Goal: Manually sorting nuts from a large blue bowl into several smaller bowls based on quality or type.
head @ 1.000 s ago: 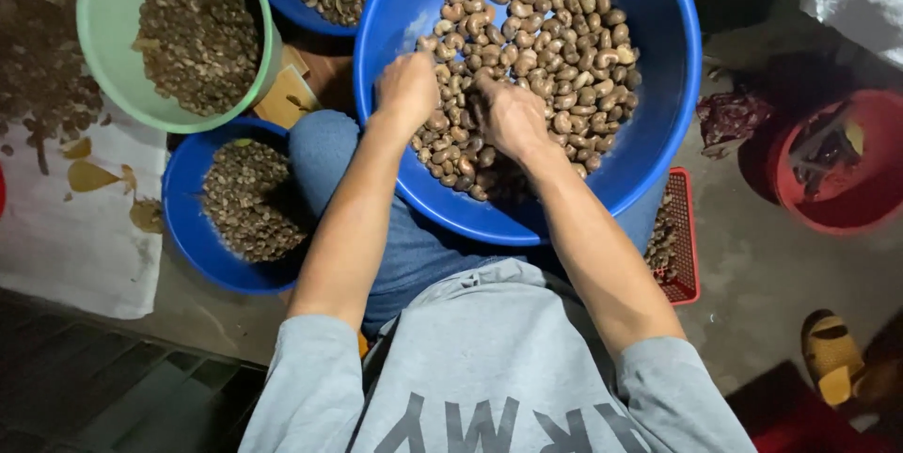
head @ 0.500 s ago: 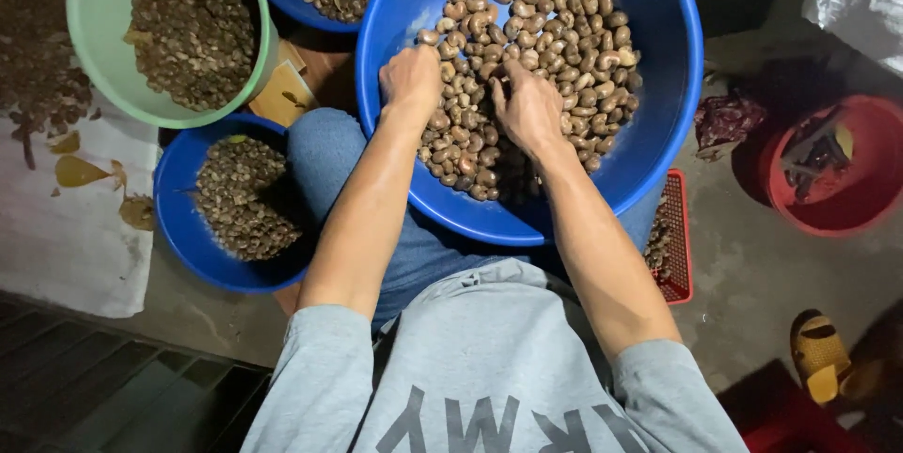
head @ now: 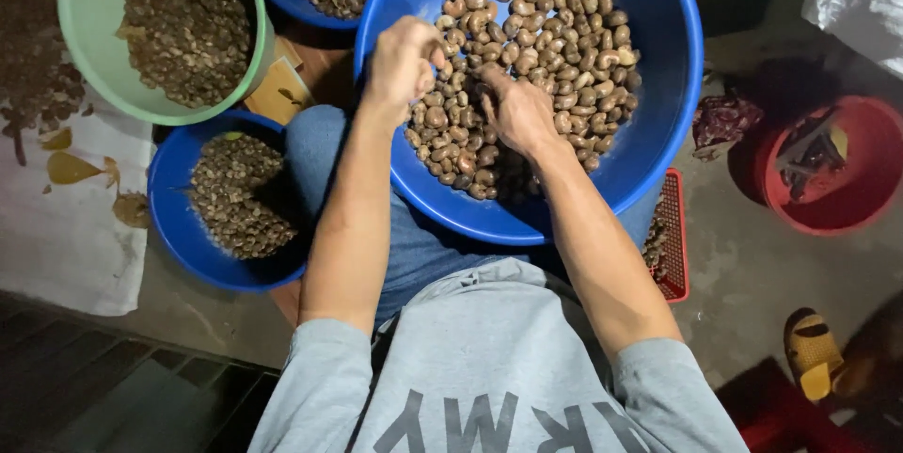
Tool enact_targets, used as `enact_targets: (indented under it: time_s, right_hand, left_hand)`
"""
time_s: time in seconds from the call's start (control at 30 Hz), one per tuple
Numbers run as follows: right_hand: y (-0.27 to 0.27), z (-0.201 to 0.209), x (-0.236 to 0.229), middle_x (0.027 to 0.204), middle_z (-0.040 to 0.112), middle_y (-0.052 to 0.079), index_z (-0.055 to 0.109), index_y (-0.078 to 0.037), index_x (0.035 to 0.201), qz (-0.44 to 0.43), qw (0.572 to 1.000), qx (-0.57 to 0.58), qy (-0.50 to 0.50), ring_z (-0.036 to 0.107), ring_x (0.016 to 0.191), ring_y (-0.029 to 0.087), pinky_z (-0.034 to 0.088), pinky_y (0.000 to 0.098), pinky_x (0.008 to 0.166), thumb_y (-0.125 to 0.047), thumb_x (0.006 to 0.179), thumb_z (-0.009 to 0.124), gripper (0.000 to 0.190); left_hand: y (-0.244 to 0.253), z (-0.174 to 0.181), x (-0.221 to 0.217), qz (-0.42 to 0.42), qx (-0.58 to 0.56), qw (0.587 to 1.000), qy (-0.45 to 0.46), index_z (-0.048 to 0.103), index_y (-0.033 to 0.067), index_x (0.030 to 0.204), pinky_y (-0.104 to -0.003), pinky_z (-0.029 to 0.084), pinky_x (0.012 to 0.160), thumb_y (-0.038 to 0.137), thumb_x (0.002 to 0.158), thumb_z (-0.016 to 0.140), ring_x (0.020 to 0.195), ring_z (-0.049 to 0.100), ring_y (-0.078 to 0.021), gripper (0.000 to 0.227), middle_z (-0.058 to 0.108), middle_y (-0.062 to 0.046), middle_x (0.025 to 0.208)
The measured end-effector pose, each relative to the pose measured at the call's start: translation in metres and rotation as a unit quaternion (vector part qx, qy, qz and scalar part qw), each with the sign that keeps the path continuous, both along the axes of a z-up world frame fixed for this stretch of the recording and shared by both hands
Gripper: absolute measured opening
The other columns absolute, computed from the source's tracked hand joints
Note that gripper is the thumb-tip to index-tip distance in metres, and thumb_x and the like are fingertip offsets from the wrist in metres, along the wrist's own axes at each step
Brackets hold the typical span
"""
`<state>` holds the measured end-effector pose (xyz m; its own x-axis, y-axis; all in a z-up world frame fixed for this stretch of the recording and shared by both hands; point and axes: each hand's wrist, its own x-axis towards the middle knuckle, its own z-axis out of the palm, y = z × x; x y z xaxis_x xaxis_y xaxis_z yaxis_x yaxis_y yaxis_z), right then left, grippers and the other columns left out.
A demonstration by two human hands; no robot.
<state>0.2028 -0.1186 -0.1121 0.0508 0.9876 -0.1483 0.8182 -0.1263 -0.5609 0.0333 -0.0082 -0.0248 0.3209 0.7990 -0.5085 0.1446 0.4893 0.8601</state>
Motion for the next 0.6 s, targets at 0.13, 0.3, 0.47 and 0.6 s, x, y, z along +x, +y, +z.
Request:
enact_targets:
  time_s: [0.13, 0.3, 0.47, 0.6]
  right_hand:
    - [0.007, -0.013, -0.002, 0.047, 0.05, 0.008, 0.058, -0.009, 0.147, -0.001, 0.998, -0.051, -0.046, 0.045, 0.037, 0.02, 0.048, 0.04, 0.039, -0.03, 0.11, 0.048, 0.044]
    - [0.006, -0.015, 0.002, 0.046, 0.045, 0.002, 0.046, -0.008, 0.152, -0.025, 0.995, -0.034, -0.089, 0.046, 0.038, 0.02, 0.058, 0.0388, 0.045, -0.028, 0.111, 0.05, 0.046]
    - [0.001, -0.01, -0.001, 0.065, 0.068, 0.012, 0.064, -0.002, 0.118, 0.011, 0.999, 0.047, 0.002, 0.058, 0.044, 0.022, 0.055, 0.0355, 0.042, -0.003, 0.098, 0.062, 0.021]
    - [-0.002, 0.001, -0.011, 0.078, 0.075, 0.016, 0.063, -0.006, 0.111, 0.037, 0.999, 0.005, -0.018, 0.071, 0.063, 0.037, 0.058, 0.0503, 0.06, -0.007, 0.087, 0.069, 0.025]
  left_hand:
    - [-0.002, 0.004, -0.025, 0.021, -0.003, 0.966, -0.259, 0.063, 0.0058, 0.095, -0.022, 0.029, 0.034, 0.023, 0.094, 0.05, 0.045, 0.047, -0.0097, 0.021, 0.067, -0.01, 0.08]
    - [-0.008, 0.027, -0.028, 0.041, 0.029, 0.967, -0.25, 0.067, 0.0071, 0.095, -0.019, 0.039, 0.042, 0.034, 0.097, 0.056, 0.058, 0.059, -0.0084, 0.029, 0.07, -0.007, 0.085]
    - [-0.001, 0.004, -0.028, -0.042, 0.06, 0.995, -0.075, 0.065, 0.0093, 0.087, -0.021, 0.037, 0.038, 0.02, 0.101, 0.059, 0.05, 0.047, -0.0056, 0.019, 0.062, -0.001, 0.074]
    - [-0.001, -0.023, -0.024, -0.209, 0.219, 0.936, 0.181, 0.071, 0.0028, 0.112, -0.025, 0.05, 0.046, 0.016, 0.099, 0.056, 0.057, 0.06, -0.0099, 0.024, 0.072, -0.012, 0.125]
